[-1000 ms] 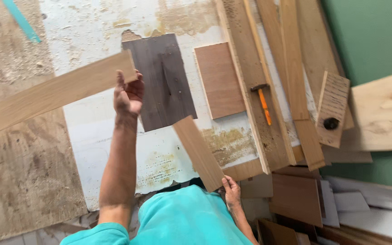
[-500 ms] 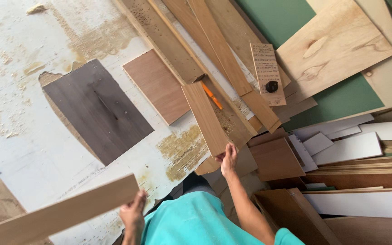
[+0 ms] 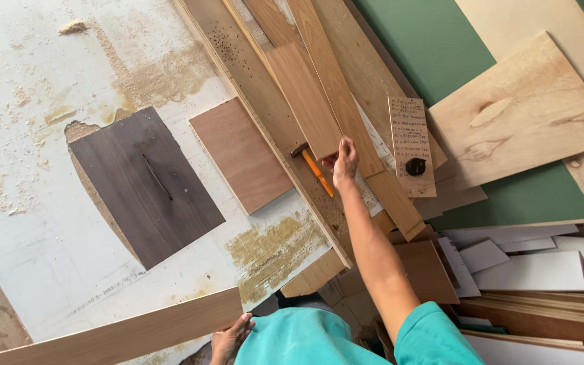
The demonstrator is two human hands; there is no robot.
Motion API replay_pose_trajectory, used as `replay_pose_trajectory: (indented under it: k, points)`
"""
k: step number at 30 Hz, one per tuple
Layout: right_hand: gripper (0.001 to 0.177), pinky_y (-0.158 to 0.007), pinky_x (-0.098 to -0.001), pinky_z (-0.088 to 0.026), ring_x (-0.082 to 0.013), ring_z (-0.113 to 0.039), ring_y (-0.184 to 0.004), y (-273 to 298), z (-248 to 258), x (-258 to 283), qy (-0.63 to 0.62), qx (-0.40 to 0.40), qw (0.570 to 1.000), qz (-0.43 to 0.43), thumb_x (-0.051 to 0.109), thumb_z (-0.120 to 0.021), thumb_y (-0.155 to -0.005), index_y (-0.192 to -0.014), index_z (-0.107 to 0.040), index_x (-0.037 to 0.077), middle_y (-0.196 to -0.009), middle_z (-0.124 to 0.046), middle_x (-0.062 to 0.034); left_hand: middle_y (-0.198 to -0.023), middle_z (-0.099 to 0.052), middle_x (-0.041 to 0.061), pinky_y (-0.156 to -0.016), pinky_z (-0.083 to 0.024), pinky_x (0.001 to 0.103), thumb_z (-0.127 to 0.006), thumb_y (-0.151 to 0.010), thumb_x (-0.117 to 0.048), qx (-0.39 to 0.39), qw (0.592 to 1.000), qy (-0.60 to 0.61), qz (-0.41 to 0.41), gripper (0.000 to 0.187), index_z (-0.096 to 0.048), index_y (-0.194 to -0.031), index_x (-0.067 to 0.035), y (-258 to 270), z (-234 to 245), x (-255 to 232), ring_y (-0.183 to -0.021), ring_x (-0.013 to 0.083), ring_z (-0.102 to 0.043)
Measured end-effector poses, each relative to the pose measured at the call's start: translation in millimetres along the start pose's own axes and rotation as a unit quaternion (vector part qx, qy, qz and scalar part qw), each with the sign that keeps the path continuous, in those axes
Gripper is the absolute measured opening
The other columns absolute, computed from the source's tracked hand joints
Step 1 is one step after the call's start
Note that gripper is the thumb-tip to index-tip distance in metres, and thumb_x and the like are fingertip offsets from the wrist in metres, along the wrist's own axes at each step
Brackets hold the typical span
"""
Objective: The person measures a wooden plank with a tape measure, cuts it using a saw that is not clearly visible in action, and then fits multiple smaller wooden pieces against a larger board on a workbench.
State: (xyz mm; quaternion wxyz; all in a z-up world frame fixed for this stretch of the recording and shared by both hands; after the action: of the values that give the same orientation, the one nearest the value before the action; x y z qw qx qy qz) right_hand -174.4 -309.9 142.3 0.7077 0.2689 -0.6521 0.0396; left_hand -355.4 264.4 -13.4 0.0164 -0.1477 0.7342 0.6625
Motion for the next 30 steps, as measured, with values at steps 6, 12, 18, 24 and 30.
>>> replay_pose_trajectory:
  k: [6, 12, 18, 24, 30]
  points:
    - [0.032, -0.035, -0.0167, -0.045, -0.0082, -0.06, -0.051, -41, 8, -6, 0.155, -0.047, 0.986, -0.039, 0.027, -0.053, -0.11, -0.135, -0.058, 0.006, -0.077, -0.071, -0.0068, -0.114, -0.078, 0.019, -0.078, -0.057, 0.032, -0.077, -0.091, -0.011, 0.021, 0.998, 0.012, 0.052, 0.03, -0.073, -0.116, 0.004, -9, -48, 10, -0.103, 0.0299, -0.074]
    - [0.029, -0.055, -0.0251, -0.067, -0.0184, -0.072, -0.061, 158, -64, -95, 0.28, 0.367, 0.871, -0.171, 0.001, -0.044, -0.113, -0.102, -0.071, 0.001, -0.081, -0.076, -0.0127, -0.108, -0.079, 0.016, -0.095, -0.055, 0.042, -0.084, -0.083, -0.017, 0.082, 0.994, 0.007, 0.073, 0.029, -0.074, -0.107, -0.002, -29, -112, 29, -0.107, 0.0305, -0.072]
    - [0.009, -0.067, -0.0284, -0.055, -0.0101, -0.064, -0.07, 247, -21, -185, 0.311, 0.361, 0.864, -0.164, 0.021, -0.074, -0.09, -0.094, -0.072, 0.014, -0.079, -0.072, 0.0019, -0.122, -0.075, 0.021, -0.104, -0.05, 0.041, -0.077, -0.086, -0.023, 0.181, 0.981, 0.035, 0.067, 0.039, -0.074, -0.12, -0.004, -37, -163, 36, -0.12, 0.0321, -0.07]
    - [0.014, -0.079, -0.0383, -0.068, -0.0235, -0.072, -0.09, 210, 15, -198, 0.286, 0.3, 0.902, -0.124, 0.019, -0.063, -0.1, -0.11, -0.068, 0.011, -0.104, -0.071, -0.0099, -0.084, -0.07, 0.011, -0.105, -0.052, 0.049, -0.074, -0.088, -0.056, 0.151, 0.945, 0.286, -0.045, 0.039, -0.069, -0.085, -0.017, -22, -45, -45, -0.078, 0.0209, -0.069]
    - [0.062, -0.064, -0.0278, -0.058, -0.0131, -0.069, -0.066, 156, 10, -156, 0.303, 0.305, 0.9, 0.079, 0.067, -0.042, -0.097, -0.087, -0.077, 0.017, -0.077, -0.074, -0.0018, -0.105, -0.075, 0.004, -0.082, -0.063, 0.029, -0.08, -0.088, -0.015, -0.063, 0.95, 0.227, -0.204, 0.03, -0.068, -0.115, -0.018, -17, 89, -139, -0.098, 0.019, -0.072]
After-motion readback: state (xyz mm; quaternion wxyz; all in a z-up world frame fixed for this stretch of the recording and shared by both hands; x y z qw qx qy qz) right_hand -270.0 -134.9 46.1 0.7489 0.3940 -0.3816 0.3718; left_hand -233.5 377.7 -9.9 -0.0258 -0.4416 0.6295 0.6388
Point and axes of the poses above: each hand's wrist, its own y-axis away from the middle knuckle, its own z-axis out of the back of the hand, x = y × z, the point moved 10 cm from there along -y, towards the middle knuckle
